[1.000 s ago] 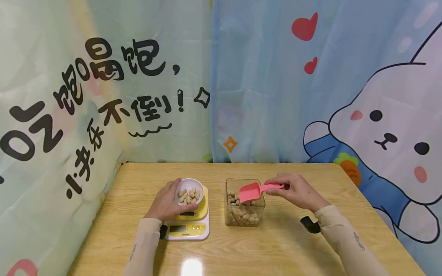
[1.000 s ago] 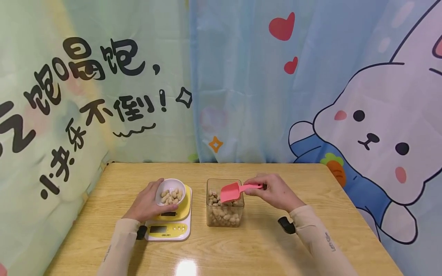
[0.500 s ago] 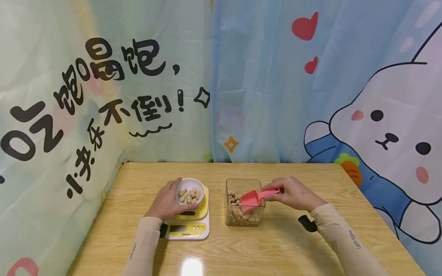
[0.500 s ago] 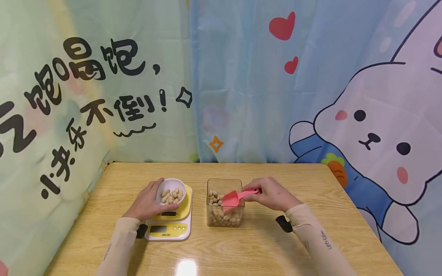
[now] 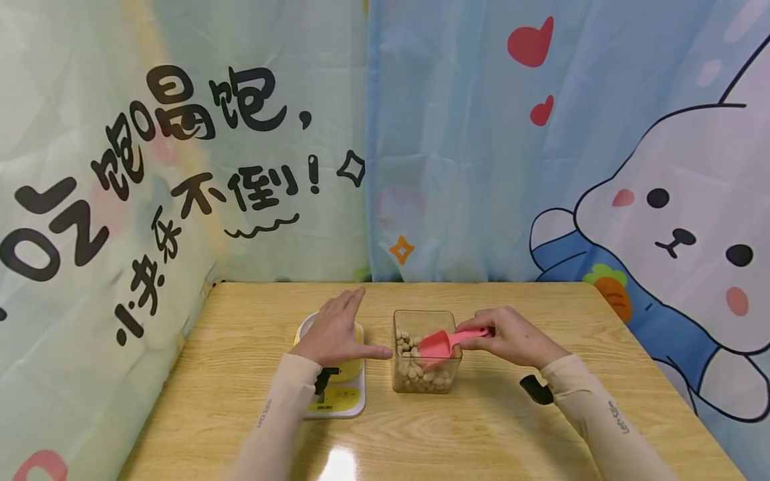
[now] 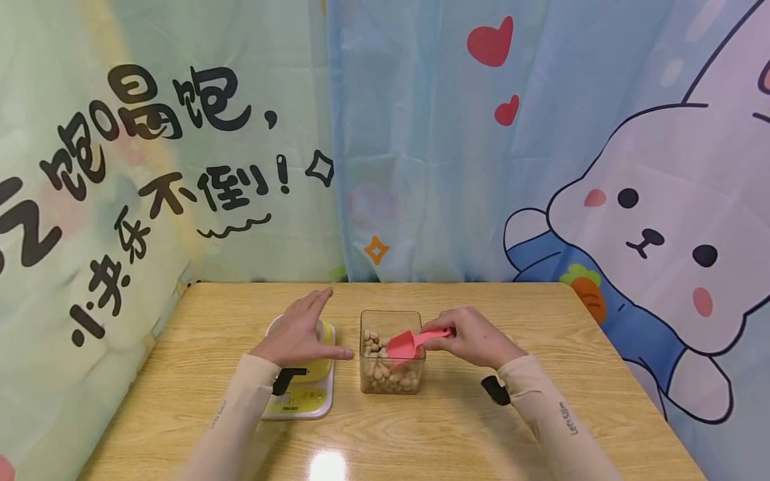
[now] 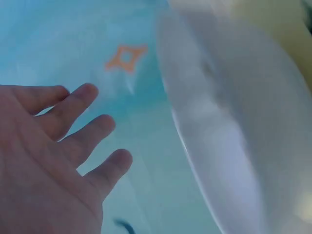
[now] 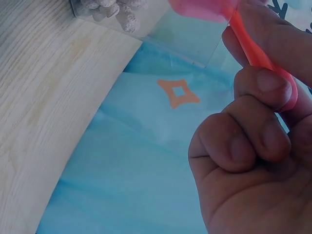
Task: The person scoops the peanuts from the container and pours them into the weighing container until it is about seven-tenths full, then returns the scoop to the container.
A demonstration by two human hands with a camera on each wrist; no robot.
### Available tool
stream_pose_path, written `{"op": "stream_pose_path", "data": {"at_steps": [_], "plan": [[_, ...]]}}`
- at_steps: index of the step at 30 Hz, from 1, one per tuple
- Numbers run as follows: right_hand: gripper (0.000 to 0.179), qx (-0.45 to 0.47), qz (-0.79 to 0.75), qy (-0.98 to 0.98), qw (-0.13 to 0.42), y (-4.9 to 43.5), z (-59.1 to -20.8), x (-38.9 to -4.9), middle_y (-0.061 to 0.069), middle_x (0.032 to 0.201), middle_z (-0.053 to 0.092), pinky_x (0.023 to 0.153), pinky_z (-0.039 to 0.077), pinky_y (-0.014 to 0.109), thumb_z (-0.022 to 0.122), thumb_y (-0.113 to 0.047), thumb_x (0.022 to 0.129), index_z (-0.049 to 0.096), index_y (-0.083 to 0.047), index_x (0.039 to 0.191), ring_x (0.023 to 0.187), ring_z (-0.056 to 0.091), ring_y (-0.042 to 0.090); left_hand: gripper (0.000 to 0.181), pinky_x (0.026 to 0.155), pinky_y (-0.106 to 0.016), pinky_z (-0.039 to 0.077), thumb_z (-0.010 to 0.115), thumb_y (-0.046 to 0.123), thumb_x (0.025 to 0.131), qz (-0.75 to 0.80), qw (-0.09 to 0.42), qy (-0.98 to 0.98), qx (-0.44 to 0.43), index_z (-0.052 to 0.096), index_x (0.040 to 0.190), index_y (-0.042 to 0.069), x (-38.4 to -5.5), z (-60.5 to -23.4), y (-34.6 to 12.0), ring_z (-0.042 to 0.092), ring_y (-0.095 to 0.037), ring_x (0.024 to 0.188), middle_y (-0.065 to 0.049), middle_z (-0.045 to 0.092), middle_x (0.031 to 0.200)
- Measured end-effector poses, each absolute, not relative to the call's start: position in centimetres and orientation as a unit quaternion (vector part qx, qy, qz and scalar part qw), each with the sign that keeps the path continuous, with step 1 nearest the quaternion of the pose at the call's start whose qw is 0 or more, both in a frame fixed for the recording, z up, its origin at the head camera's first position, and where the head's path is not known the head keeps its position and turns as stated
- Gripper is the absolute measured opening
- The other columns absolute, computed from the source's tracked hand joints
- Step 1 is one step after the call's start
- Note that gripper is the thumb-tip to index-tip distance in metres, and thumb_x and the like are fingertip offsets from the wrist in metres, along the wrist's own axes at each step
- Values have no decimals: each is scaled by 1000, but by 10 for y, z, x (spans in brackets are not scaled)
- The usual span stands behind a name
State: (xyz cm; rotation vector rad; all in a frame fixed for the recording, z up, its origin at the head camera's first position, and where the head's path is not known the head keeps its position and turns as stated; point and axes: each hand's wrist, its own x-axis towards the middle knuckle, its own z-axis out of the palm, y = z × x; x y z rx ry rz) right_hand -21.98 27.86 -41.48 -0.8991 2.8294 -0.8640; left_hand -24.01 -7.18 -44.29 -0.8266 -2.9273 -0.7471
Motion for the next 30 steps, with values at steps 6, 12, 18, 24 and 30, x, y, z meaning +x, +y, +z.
{"op": "stream_pose_path", "data": {"at_steps": [6, 12, 18, 24, 30], "plan": [[18, -298, -274, 914, 21, 277, -415, -221, -13, 81, 63, 56, 42, 23, 78, -25, 91, 80, -17, 107, 64, 48, 6, 126, 123, -47, 19, 69, 82, 71, -189, -41, -933, -304, 18, 163, 12, -241, -443, -33, 28, -28, 150, -11, 31, 163], [16, -317, -256, 913, 17, 270, -412, -220, -15, 82, 63, 57, 44, 24, 78, -26, 90, 80, -19, 105, 65, 50, 5, 122, 121, -45, 24, 69, 81, 72, -174, -40, -932, -315, 25, 161, 11, -241, -454, -19, 40, -27, 144, -8, 45, 154], [18, -352, -248, 902, 10, 260, -415, -222, -13, 83, 64, 57, 46, 23, 78, -28, 90, 80, -16, 104, 66, 51, 3, 115, 119, -44, 30, 72, 77, 73, -197, -28, -928, -314, 32, 158, 11, -242, -455, -17, 48, -25, 137, -4, 54, 145], [18, -342, -275, 898, 0, 259, -423, -221, -13, 84, 65, 56, 46, 23, 77, -27, 91, 79, -17, 105, 65, 51, 3, 112, 118, -43, 31, 74, 75, 74, -211, -30, -927, -307, 33, 157, 12, -242, -454, -18, 49, -23, 135, -4, 56, 143], [17, -318, -316, 894, -11, 263, -434, -218, -13, 85, 66, 59, 46, 24, 77, -27, 91, 79, -19, 106, 67, 52, 6, 113, 119, -43, 29, 74, 75, 74, -219, -37, -926, -305, 32, 158, 13, -241, -457, -19, 48, -22, 137, -2, 54, 145]]}}
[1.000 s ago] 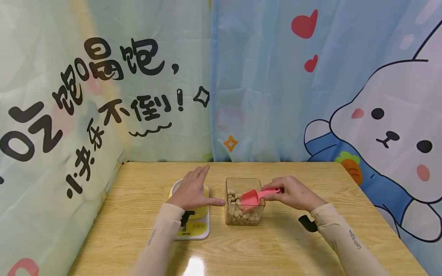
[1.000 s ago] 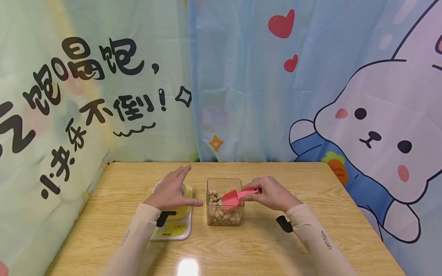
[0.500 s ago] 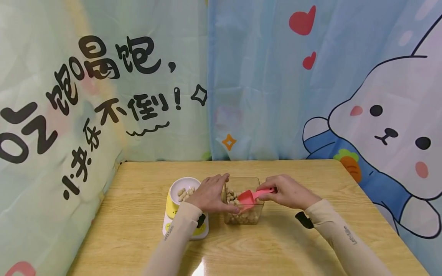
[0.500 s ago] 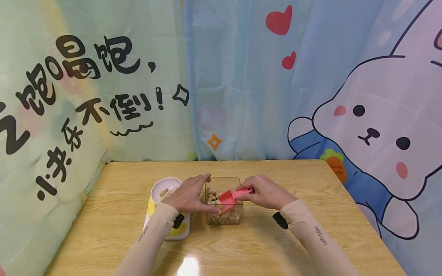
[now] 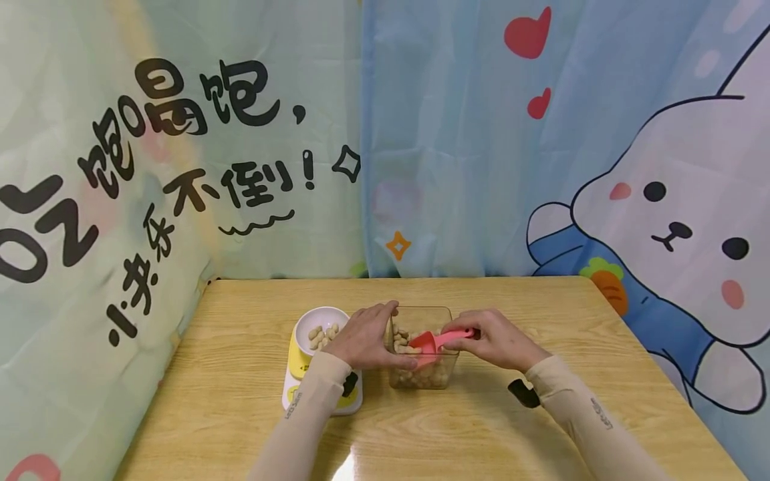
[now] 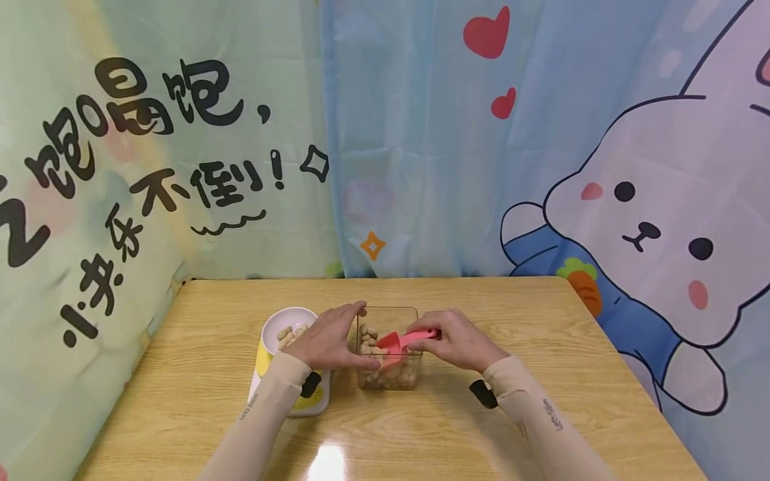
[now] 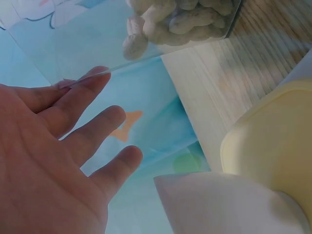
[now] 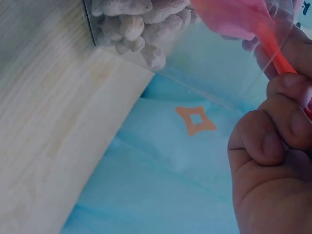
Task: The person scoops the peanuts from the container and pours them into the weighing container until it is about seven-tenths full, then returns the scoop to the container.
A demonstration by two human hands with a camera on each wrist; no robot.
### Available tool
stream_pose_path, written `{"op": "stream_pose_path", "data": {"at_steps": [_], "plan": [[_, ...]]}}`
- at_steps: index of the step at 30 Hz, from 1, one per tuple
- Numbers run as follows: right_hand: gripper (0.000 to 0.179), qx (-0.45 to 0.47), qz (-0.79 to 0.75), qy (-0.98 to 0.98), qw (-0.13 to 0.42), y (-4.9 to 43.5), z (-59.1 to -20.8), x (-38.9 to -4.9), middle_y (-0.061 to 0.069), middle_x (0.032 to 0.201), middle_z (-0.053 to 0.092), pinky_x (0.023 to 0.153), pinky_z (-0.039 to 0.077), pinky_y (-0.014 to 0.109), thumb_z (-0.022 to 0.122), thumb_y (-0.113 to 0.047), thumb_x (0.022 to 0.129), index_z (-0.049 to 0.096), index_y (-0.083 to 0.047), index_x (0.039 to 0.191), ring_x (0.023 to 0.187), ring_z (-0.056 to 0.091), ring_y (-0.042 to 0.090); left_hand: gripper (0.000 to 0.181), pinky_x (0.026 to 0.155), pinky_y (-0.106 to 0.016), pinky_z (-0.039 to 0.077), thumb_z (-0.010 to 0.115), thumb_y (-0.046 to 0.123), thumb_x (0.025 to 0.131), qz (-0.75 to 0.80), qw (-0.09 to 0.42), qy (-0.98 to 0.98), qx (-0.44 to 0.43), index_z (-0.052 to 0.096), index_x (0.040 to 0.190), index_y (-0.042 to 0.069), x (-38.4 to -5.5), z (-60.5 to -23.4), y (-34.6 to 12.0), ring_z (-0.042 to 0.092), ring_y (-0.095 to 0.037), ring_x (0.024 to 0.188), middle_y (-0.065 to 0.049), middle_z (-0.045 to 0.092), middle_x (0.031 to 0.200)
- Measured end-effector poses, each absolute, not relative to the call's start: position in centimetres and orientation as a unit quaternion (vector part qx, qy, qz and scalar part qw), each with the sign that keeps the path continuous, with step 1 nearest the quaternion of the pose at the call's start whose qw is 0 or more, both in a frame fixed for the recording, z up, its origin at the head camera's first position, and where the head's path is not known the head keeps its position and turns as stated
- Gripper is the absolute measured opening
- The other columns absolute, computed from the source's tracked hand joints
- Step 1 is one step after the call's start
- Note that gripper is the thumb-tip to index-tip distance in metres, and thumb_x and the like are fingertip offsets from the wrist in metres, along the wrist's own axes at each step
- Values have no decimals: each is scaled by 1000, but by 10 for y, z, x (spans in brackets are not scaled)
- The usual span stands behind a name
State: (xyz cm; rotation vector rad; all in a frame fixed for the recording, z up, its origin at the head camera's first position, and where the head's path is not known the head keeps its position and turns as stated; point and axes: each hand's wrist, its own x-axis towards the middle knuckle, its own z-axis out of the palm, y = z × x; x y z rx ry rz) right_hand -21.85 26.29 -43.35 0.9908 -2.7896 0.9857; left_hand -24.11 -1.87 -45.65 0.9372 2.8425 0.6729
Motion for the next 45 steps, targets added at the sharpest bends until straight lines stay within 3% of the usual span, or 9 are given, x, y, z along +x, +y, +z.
{"op": "stream_pose_path", "data": {"at_steps": [10, 21, 29, 33, 39, 45], "plan": [[20, 253, 434, -865, -5, 259, -454, -213, -4, 102, 73, 64, 55, 30, 75, -28, 94, 78, -21, 112, 75, 63, 15, 108, 118, -44, 31, 76, 71, 76, 218, 37, 926, 307, 34, 157, 13, -239, -459, -17, 49, -24, 135, -4, 52, 147], [24, 222, 487, -845, 1, 261, -462, -213, 4, 104, 73, 56, 46, 28, 75, -19, 94, 76, -11, 116, 66, 54, 16, 110, 118, -44, 30, 78, 68, 75, 233, 35, 925, 298, 32, 158, 12, -241, -458, -20, 46, -24, 138, -4, 50, 150], [26, 193, 502, -843, 14, 267, -466, -209, 6, 113, 72, 63, 51, 29, 74, -22, 95, 76, -13, 119, 76, 61, 18, 109, 118, -44, 31, 77, 71, 74, 235, 32, 923, 304, 33, 157, 13, -240, -458, -19, 47, -24, 137, -3, 49, 150], [31, 180, 509, -841, 24, 274, -470, -207, 11, 116, 71, 67, 54, 29, 72, -20, 97, 73, -5, 124, 82, 63, 20, 109, 118, -45, 31, 77, 70, 74, 237, 37, 922, 304, 33, 157, 14, -241, -458, -19, 46, -24, 138, -4, 48, 152], [29, 163, 524, -835, 44, 284, -476, -206, 8, 110, 71, 62, 49, 28, 71, -17, 97, 72, -6, 124, 76, 56, 16, 108, 117, -45, 32, 76, 72, 75, 239, 31, 921, 305, 33, 157, 15, -243, -461, -19, 47, -24, 138, -3, 48, 152], [30, 164, 540, -824, 47, 293, -481, -203, 4, 113, 70, 70, 53, 26, 69, -15, 98, 71, -4, 126, 83, 61, 13, 106, 115, -46, 35, 76, 71, 75, 250, 32, 918, 306, 35, 155, 15, -241, -462, -20, 48, -24, 136, -3, 49, 150]]}}
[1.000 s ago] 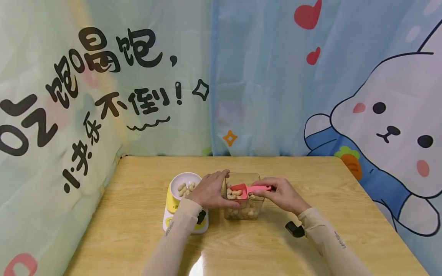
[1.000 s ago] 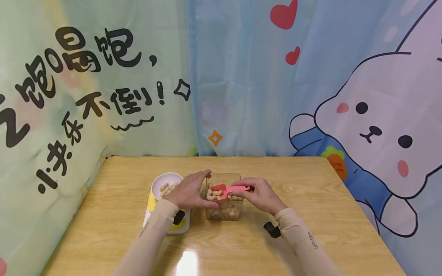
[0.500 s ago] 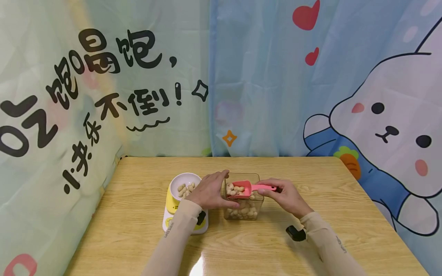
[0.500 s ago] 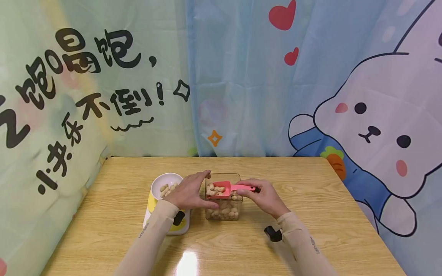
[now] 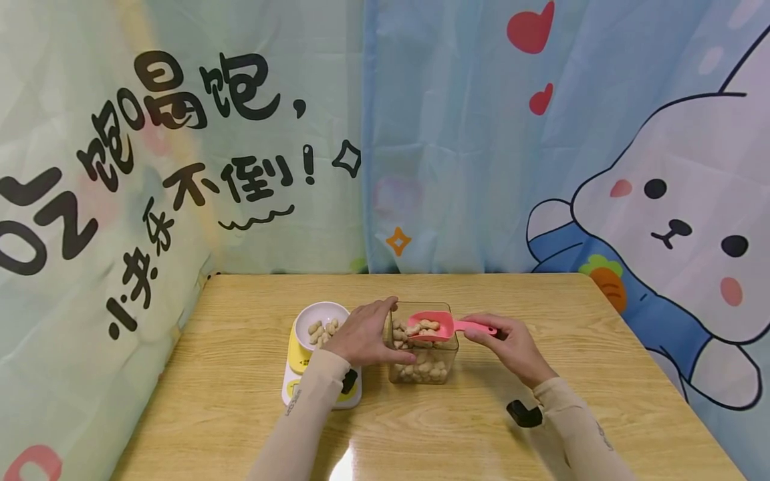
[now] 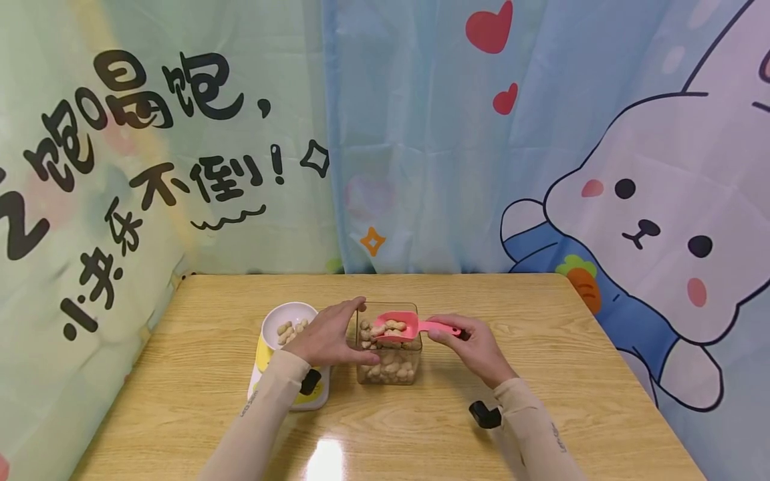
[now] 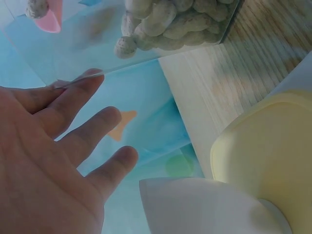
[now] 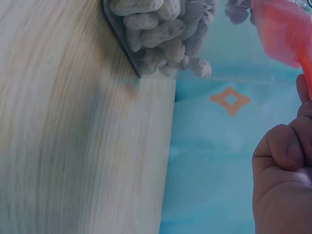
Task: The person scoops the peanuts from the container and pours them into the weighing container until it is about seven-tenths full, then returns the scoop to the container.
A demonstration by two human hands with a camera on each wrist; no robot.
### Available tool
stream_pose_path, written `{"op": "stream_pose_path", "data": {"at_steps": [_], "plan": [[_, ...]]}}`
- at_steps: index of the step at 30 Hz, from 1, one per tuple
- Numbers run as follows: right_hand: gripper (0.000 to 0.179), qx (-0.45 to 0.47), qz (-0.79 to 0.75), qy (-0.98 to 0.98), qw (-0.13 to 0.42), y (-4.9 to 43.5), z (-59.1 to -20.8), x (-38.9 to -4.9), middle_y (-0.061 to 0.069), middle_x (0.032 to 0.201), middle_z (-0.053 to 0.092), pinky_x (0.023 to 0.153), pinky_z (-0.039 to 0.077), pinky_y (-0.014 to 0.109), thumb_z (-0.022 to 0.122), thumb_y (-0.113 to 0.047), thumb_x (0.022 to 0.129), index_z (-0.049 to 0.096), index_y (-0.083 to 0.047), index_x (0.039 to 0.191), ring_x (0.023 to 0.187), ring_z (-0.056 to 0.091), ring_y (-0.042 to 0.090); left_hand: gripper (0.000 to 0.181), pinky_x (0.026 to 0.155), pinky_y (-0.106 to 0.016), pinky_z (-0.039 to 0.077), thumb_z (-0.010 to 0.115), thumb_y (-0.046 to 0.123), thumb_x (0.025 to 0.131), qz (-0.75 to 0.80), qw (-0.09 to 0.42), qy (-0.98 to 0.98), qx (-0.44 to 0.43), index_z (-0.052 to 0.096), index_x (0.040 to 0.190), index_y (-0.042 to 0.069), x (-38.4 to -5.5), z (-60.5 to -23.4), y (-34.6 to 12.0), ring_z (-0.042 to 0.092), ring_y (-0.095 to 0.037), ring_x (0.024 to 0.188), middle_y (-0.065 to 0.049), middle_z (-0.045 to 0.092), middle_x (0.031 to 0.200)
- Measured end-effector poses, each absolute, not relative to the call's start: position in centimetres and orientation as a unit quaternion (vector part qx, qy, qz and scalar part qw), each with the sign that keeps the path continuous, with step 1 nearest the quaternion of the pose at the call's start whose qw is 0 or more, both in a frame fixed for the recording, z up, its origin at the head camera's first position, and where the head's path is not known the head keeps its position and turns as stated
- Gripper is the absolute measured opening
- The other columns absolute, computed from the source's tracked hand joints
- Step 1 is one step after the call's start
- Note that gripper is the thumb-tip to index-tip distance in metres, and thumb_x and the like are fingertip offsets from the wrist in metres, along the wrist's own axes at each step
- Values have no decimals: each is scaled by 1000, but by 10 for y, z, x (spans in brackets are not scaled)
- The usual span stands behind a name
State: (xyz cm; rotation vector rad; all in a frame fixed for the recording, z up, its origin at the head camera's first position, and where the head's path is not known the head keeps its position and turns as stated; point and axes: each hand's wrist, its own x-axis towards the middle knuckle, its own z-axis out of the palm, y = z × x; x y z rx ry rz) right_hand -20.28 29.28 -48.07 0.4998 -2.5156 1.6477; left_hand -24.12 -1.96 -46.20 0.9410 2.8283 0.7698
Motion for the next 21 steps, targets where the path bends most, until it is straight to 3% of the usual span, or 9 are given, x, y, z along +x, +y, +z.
{"op": "stream_pose_path", "data": {"at_steps": [10, 21], "plan": [[30, 159, 548, -820, 48, 295, -488, -200, 2, 114, 71, 78, 57, 29, 69, -13, 98, 70, -2, 126, 93, 67, 12, 113, 118, -45, 31, 75, 72, 76, 254, 42, 918, 302, 27, 160, 14, -239, -460, -21, 43, -23, 141, -1, 45, 154], [32, 163, 556, -814, 42, 295, -492, -200, 3, 116, 69, 82, 57, 33, 69, -13, 98, 69, -2, 128, 95, 64, 14, 121, 122, -44, 23, 70, 79, 74, 233, 48, 925, 295, 20, 163, 14, -238, -456, -25, 33, -26, 148, -8, 35, 161]]}}
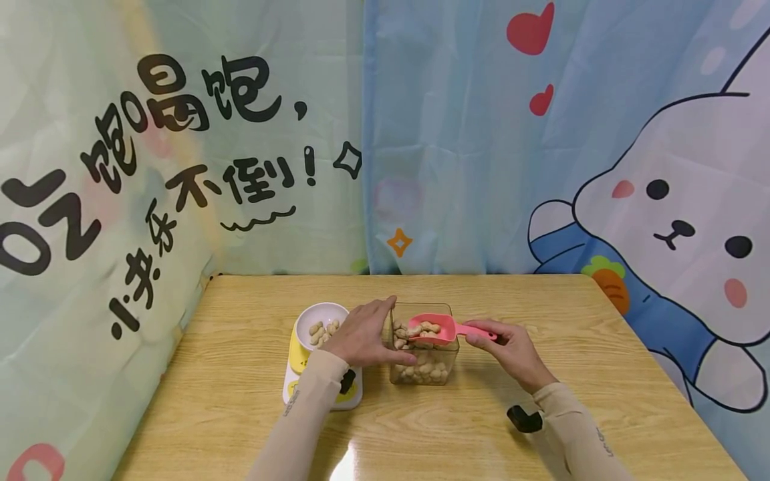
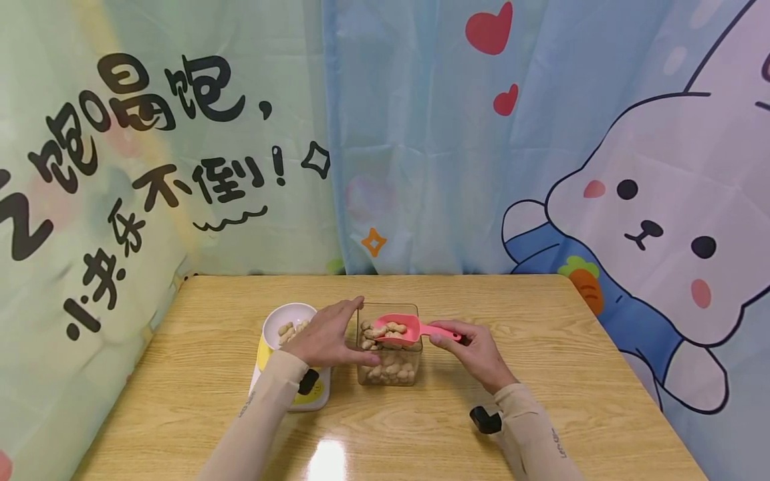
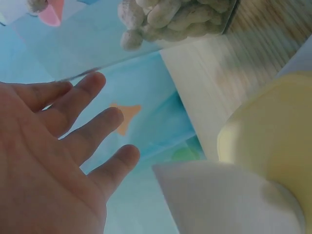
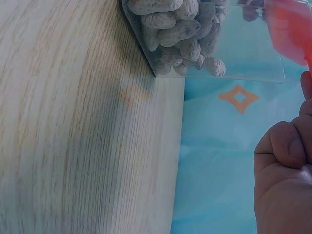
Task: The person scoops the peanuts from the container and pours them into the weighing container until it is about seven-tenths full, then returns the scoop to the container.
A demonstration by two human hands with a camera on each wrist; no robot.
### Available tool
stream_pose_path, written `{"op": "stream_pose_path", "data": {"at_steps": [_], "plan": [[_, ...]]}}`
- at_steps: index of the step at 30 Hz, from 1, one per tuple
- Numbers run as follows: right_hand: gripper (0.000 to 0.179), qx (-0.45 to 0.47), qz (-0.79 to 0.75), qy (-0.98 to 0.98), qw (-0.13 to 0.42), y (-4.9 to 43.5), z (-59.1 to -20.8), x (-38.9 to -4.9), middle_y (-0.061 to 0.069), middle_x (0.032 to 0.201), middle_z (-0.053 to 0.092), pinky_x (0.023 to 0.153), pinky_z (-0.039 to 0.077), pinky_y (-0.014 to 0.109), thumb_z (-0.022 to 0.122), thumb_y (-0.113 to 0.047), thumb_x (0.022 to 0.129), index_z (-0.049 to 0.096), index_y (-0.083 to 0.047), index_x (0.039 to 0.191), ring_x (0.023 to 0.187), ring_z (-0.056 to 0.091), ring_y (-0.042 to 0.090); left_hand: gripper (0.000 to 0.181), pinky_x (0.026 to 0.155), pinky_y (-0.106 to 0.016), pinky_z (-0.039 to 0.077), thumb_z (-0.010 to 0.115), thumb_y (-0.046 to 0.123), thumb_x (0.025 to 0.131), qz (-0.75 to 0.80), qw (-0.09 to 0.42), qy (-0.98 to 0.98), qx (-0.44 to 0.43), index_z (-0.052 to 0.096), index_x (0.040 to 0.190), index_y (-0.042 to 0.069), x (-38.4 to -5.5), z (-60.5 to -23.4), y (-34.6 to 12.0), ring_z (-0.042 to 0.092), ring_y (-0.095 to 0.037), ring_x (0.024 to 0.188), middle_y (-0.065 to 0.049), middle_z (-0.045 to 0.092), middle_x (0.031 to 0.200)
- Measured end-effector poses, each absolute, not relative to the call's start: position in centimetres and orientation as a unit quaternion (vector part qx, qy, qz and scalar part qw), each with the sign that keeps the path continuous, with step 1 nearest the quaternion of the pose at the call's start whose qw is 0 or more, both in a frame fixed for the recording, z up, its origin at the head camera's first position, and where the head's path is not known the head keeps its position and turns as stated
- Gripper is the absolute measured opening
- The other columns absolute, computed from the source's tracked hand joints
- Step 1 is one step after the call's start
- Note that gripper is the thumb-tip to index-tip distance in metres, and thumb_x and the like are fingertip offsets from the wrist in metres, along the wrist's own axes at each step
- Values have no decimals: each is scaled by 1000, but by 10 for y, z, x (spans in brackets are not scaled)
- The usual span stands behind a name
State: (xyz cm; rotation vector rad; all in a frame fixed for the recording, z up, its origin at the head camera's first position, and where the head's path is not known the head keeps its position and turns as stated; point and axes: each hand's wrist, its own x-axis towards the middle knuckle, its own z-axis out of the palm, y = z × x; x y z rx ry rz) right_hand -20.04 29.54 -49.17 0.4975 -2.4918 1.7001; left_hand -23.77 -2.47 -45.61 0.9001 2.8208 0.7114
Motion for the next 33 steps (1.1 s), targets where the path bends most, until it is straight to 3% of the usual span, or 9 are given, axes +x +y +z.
{"op": "stream_pose_path", "data": {"at_steps": [7, 16, 26, 33], "plan": [[31, 154, 538, -827, 56, 295, -494, -200, 8, 117, 69, 76, 56, 32, 69, -14, 98, 70, -4, 128, 91, 63, 14, 119, 121, -47, 24, 70, 79, 74, 268, 22, 927, 261, 20, 164, 20, -234, -447, -48, 28, -28, 150, -6, 30, 164], [33, 158, 537, -826, 63, 293, -493, -197, 5, 121, 68, 77, 56, 27, 68, -11, 99, 68, 1, 130, 93, 63, 10, 118, 120, -53, 23, 73, 75, 74, 270, -46, 939, 208, 25, 162, 13, -235, -458, -108, 33, -34, 146, -13, 35, 160], [31, 151, 552, -817, 70, 294, -495, -196, -6, 117, 68, 76, 56, 27, 68, -9, 98, 69, -2, 128, 90, 62, 10, 125, 119, -54, 24, 76, 76, 68, 275, -34, 949, 150, 28, 159, 5, -232, -483, -135, 41, -38, 139, -21, 41, 153], [30, 154, 559, -812, 69, 291, -495, -196, -5, 114, 68, 79, 56, 27, 67, -9, 99, 69, 0, 127, 91, 62, 11, 124, 118, -54, 24, 76, 75, 70, 281, -26, 949, 139, 29, 159, 2, -233, -489, -135, 42, -41, 138, -22, 40, 154]]}}
